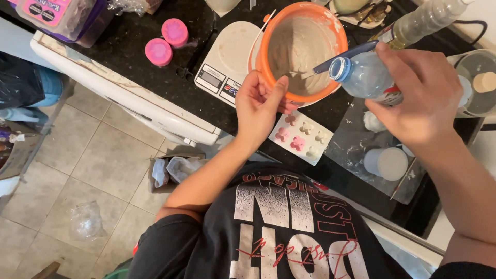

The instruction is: Preparing a silicone mold and mixing a powdered substance with water in a bowl

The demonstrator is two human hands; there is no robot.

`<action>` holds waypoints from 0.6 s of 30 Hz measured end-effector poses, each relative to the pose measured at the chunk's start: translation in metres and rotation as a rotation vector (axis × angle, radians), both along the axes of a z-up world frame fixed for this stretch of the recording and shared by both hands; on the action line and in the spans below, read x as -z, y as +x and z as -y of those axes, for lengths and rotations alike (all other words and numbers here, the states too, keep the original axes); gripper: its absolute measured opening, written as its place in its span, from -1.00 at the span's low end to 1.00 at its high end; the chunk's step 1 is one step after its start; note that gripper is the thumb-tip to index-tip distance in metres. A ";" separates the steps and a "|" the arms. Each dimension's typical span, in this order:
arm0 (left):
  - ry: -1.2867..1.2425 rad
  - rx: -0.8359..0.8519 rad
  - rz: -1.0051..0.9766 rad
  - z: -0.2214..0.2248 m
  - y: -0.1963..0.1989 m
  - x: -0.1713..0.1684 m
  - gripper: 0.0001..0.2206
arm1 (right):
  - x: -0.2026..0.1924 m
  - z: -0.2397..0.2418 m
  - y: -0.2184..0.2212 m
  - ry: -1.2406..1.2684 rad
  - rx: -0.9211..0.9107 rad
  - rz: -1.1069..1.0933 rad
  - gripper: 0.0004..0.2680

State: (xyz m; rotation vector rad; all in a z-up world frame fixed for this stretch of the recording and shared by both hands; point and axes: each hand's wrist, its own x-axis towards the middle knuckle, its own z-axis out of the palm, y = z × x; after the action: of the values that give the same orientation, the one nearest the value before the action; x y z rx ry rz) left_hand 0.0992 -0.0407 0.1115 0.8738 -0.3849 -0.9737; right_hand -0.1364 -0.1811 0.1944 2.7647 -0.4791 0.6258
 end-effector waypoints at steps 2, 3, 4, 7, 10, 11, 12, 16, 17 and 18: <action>-0.016 -0.005 -0.001 -0.001 -0.001 0.000 -0.68 | -0.003 -0.001 0.001 -0.001 -0.010 -0.006 -0.34; -0.033 -0.008 -0.002 -0.001 -0.001 0.000 -0.68 | -0.004 -0.002 0.002 -0.002 -0.018 -0.011 -0.33; -0.032 -0.008 -0.003 -0.001 -0.001 -0.001 -0.68 | -0.005 -0.002 0.002 -0.001 -0.018 -0.012 -0.33; -0.008 0.000 -0.014 -0.001 -0.001 -0.003 -0.69 | -0.006 -0.002 0.002 -0.040 -0.015 -0.024 -0.33; -0.002 -0.005 0.007 -0.001 -0.001 -0.005 -0.70 | -0.008 -0.002 0.002 -0.065 -0.016 -0.037 -0.34; 0.024 -0.007 -0.007 0.000 -0.001 -0.005 -0.70 | -0.009 -0.003 0.002 -0.062 -0.005 -0.044 -0.34; 0.051 -0.010 -0.021 0.001 -0.002 -0.005 -0.69 | -0.010 -0.003 0.003 -0.059 0.005 -0.052 -0.33; 0.032 -0.003 -0.022 -0.001 -0.001 -0.004 -0.67 | -0.011 -0.003 0.003 -0.065 -0.011 -0.046 -0.37; 0.012 -0.007 -0.006 -0.001 0.000 -0.005 -0.69 | -0.011 -0.003 0.003 -0.078 -0.001 -0.055 -0.36; -0.009 -0.010 0.009 -0.002 0.000 -0.006 -0.69 | -0.011 -0.003 0.003 -0.090 0.010 -0.064 -0.34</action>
State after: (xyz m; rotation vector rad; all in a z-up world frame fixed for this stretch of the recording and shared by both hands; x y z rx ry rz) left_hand 0.0994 -0.0386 0.1178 0.8715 -0.3916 -0.9591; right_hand -0.1336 -0.1777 0.2056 2.6863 -0.4389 0.5415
